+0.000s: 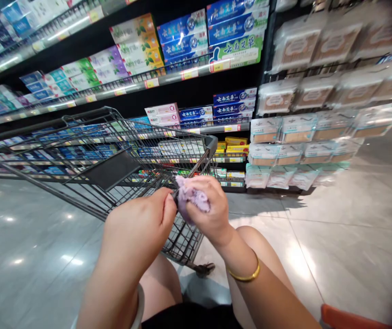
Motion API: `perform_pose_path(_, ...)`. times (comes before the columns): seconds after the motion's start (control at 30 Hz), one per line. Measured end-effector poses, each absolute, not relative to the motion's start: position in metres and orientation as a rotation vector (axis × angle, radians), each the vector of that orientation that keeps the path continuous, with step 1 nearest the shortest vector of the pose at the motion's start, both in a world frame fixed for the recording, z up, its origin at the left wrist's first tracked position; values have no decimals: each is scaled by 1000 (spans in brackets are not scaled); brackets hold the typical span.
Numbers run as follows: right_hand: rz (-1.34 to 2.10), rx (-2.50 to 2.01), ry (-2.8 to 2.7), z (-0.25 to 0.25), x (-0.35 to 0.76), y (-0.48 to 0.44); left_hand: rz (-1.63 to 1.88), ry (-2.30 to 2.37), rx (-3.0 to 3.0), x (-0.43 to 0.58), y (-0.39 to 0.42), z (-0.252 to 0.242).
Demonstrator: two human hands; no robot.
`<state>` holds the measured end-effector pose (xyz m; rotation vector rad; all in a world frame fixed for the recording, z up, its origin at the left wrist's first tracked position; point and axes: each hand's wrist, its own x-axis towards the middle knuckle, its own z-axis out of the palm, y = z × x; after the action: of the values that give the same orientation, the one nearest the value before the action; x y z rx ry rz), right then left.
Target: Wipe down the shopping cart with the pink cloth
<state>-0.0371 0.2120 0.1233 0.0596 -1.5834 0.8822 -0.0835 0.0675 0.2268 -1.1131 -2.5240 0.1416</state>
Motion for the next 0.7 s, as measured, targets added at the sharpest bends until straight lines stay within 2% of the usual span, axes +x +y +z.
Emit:
perform_pose_path(0.13, 906, -198, -1507, 117, -42, 224, 150, -2555, -1092, -83, 69, 227)
perform_pose_path(0.33, 863, 157, -1593, 129, -30, 201, 165, -2546, -1110, -84, 68, 227)
perform_pose_path(0.53, 839, -118, -1519, 116, -41, 220, 160, -2557, -1105, -83, 69, 227)
perform_pose_path(0.7, 955, 171, -1555, 140, -23, 201, 182, -2545, -1116, -84, 69, 226)
